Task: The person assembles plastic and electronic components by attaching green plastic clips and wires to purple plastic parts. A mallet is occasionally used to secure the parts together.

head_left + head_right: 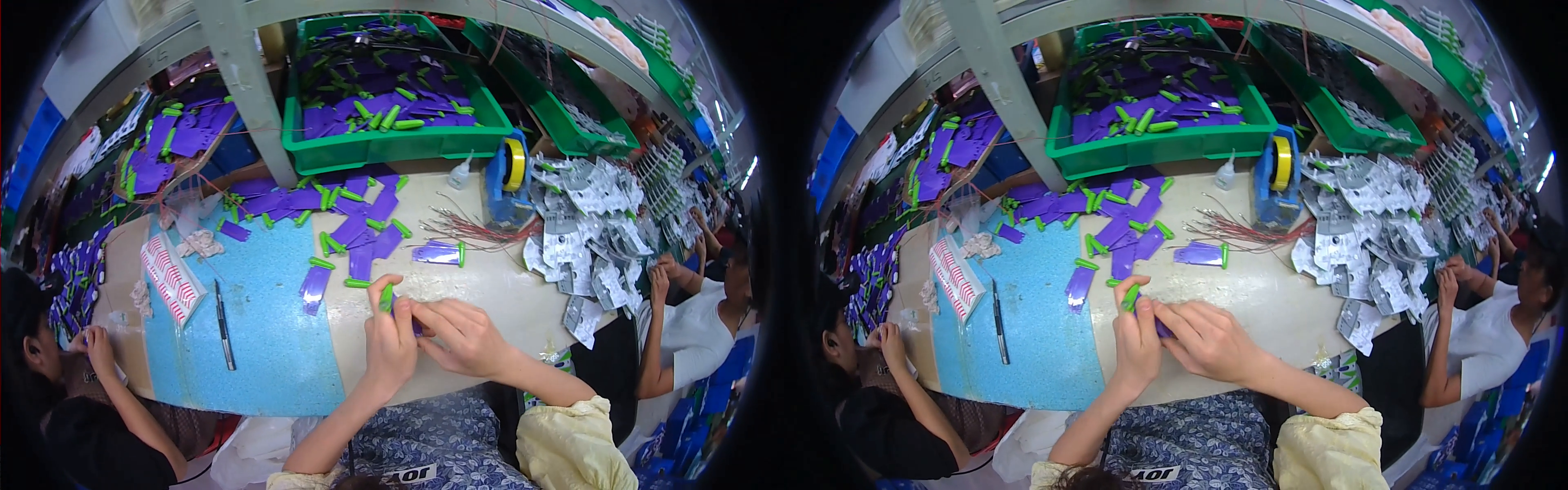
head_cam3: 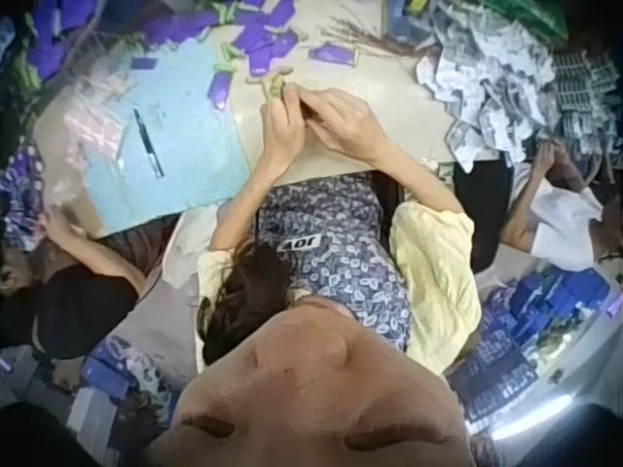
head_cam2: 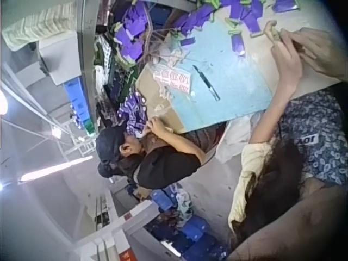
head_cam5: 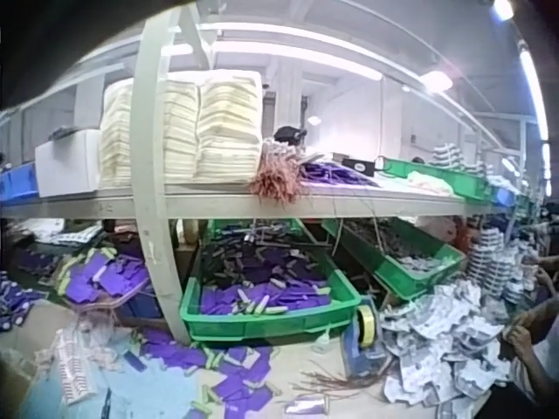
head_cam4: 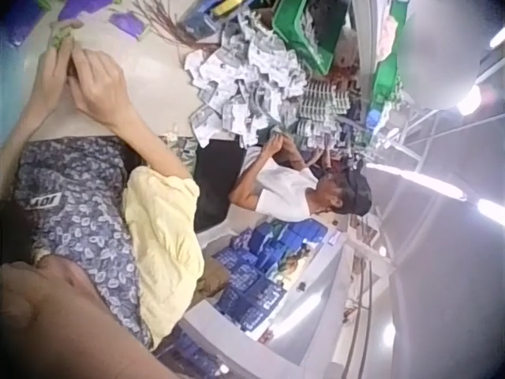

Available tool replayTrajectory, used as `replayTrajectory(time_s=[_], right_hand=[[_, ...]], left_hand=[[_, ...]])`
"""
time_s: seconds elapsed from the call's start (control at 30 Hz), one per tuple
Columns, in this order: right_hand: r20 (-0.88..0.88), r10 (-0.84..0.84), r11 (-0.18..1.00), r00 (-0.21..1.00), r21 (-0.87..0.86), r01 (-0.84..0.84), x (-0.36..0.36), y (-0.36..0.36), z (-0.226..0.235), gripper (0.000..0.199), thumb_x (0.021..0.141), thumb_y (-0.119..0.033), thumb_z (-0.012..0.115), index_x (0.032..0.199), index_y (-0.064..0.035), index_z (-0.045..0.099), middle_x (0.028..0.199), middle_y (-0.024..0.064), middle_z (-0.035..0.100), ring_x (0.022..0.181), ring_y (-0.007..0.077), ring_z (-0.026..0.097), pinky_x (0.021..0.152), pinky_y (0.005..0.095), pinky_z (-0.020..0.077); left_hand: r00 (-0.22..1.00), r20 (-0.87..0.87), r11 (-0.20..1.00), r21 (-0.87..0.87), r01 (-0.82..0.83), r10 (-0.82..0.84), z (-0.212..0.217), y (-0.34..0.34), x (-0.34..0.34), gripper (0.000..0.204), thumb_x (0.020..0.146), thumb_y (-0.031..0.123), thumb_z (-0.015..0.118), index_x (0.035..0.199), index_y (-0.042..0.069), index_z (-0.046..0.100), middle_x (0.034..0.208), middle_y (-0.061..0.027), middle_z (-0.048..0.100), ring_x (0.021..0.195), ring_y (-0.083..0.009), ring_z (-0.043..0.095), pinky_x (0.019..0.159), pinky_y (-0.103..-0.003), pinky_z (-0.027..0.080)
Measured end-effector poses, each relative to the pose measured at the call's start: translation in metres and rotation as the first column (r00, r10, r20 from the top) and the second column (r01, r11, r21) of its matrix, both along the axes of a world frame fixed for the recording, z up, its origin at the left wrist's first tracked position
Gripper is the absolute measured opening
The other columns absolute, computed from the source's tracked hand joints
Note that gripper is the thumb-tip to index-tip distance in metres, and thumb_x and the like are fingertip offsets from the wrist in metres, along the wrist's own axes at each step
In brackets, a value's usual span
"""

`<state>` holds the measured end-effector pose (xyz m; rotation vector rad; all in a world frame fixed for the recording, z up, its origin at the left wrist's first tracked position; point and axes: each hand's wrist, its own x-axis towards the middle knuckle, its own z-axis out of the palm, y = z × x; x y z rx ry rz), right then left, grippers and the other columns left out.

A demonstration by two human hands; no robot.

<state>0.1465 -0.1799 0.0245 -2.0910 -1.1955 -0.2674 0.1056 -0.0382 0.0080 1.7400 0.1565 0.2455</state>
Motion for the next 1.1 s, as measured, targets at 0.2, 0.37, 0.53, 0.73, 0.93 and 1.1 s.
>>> replayTrajectory(time_s=[0.2,0.37,0.53,0.73,0.93,1.1], right_hand=[[0.021,-0.174,0.984,0.985,-0.037,0.174,0.004,-0.028,-0.011,0.039,0.077,-0.002,0.068,0.113,0.0067,0.058,0.097,0.0166,0.065,0.079,0.0292,0.066,0.069,0.0358,0.0552],[-0.034,-0.667,0.742,0.745,0.061,0.667,0.020,-0.085,-0.033,0.016,0.091,0.006,0.051,0.106,0.0069,0.057,0.093,0.0196,0.069,0.071,0.0269,0.071,0.061,0.0345,0.0566],[-0.523,-0.486,0.727,0.700,0.202,0.656,0.010,-0.086,-0.023,0.010,0.097,0.002,0.049,0.105,0.0050,0.055,0.086,0.0152,0.070,0.073,0.0227,0.072,0.063,0.0310,0.0571],[-0.523,-0.441,0.742,0.729,0.245,0.624,0.006,-0.078,-0.022,0.010,0.092,-0.003,0.061,0.098,0.0029,0.058,0.078,0.0073,0.063,0.065,0.0133,0.059,0.058,0.0268,0.0487],[-0.655,-0.233,0.889,0.719,0.157,0.430,0.013,-0.033,-0.018,0.042,0.066,-0.016,0.090,0.096,-0.0039,0.062,0.066,-0.0058,0.039,0.057,0.0033,0.032,0.048,0.0240,0.0259],[0.199,-0.272,0.962,0.941,0.057,0.266,0.017,-0.025,-0.011,0.041,0.066,-0.016,0.083,0.101,-0.0024,0.068,0.071,0.0049,0.054,0.051,0.0179,0.052,0.044,0.0325,0.0424]], left_hand=[[0.984,-0.064,0.982,0.075,0.171,-0.166,-0.005,-0.031,0.026,0.036,0.104,0.025,0.041,0.131,0.003,0.034,0.058,-0.0243,0.057,0.058,-0.0476,0.059,0.052,-0.055,0.039],[0.884,-0.380,0.881,0.270,0.389,-0.274,0.014,-0.019,0.060,0.045,0.101,0.023,0.046,0.140,0.004,0.034,0.071,-0.0257,0.062,0.070,-0.0450,0.063,0.063,-0.053,0.048],[0.882,-0.158,0.602,0.677,0.424,-0.444,-0.013,-0.012,0.130,0.036,0.085,0.018,0.067,0.115,0.000,0.058,0.105,-0.0259,0.060,0.105,-0.0413,0.058,0.089,-0.048,0.048],[0.913,-0.011,0.849,0.363,0.384,-0.408,-0.026,-0.016,0.124,0.021,0.085,0.014,0.070,0.101,0.003,0.062,0.093,-0.0124,0.064,0.084,-0.0197,0.060,0.071,-0.034,0.049],[0.986,0.017,0.907,-0.391,0.158,-0.165,0.008,-0.025,0.043,0.027,0.103,0.021,0.050,0.117,-0.002,0.053,0.082,-0.0072,0.068,0.078,-0.0093,0.060,0.069,-0.022,0.046],[0.991,-0.113,0.913,-0.408,0.024,-0.076,0.007,-0.003,0.022,0.027,0.103,0.023,0.051,0.105,-0.002,0.060,0.089,-0.0099,0.071,0.071,-0.0111,0.064,0.061,-0.026,0.050]])
